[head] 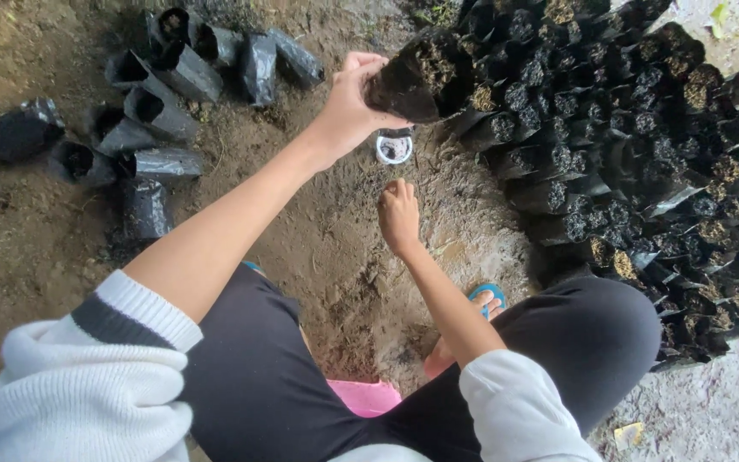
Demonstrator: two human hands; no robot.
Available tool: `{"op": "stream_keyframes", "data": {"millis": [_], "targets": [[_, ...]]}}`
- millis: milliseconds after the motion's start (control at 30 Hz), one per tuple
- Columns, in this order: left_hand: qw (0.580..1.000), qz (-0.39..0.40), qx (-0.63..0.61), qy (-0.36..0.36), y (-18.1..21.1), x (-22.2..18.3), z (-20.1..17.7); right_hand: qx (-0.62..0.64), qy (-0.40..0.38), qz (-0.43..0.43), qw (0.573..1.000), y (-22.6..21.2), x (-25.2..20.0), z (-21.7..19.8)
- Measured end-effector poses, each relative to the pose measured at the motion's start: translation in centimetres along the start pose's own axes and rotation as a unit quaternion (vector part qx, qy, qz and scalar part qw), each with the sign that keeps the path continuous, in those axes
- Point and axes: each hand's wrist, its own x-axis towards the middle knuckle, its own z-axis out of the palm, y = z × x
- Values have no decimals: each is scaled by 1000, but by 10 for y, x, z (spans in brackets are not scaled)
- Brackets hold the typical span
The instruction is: Filling small black plastic polybags with soil and packing it down using a small stick for nursery preparation.
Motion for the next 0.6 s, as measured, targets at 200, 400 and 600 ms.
{"op": "stream_keyframes", "data": {"millis": [200, 400, 600], "targets": [[999, 4, -31, 5, -14, 9, 3, 12, -1, 33, 999, 10, -1, 2], [1000, -5, -15, 8, -6, 6, 1, 1, -67, 37, 997, 21, 0, 4], [992, 88, -73, 46, -54, 17, 6, 209, -8, 100, 973, 32, 49, -13]]}}
